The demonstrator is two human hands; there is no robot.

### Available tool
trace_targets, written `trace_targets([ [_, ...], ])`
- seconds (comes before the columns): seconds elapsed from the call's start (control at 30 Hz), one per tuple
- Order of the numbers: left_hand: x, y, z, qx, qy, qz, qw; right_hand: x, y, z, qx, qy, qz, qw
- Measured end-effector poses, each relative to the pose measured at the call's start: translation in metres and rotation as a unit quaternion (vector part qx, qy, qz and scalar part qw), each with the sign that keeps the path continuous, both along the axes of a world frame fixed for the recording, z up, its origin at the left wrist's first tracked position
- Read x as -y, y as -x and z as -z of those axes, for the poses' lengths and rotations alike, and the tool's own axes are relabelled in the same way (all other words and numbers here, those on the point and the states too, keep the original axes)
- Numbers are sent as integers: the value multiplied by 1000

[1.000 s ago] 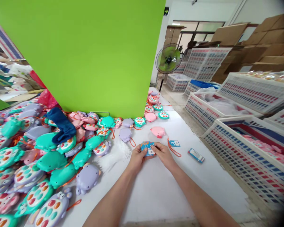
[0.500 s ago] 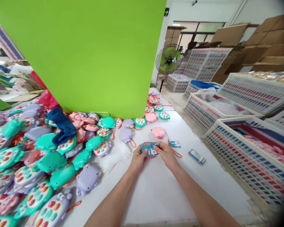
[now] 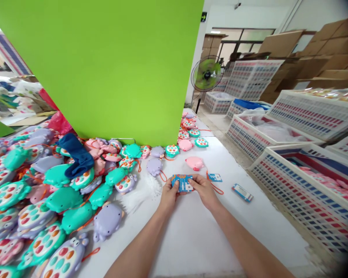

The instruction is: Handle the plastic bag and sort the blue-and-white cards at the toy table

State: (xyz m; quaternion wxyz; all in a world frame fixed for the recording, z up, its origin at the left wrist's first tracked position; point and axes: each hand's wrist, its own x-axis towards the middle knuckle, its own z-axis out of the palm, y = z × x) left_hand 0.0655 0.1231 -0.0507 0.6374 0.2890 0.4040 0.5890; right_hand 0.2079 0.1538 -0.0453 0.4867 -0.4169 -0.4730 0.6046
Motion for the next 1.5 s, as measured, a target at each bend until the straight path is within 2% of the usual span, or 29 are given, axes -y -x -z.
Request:
trace_targets([
  [0.3,3,-2,-4,13,0,25,1000,-3,-1,4,-5,0,13,1000],
  [0.7,3,-4,-7,-15,6,-23,1000,-2,1,4,-14,3,13,1000],
  [0.97,2,-2,-3,20,-4,-14,1000,-3,0,5,-14,4,20,1000],
  [1.17,2,-2,-1,10,4,-18,1000,-4,2,5,-23,2,13,1000],
  [1.5,2,-2,-2,-8,21,-51,998,0,2,-4,-55,23,7,998],
])
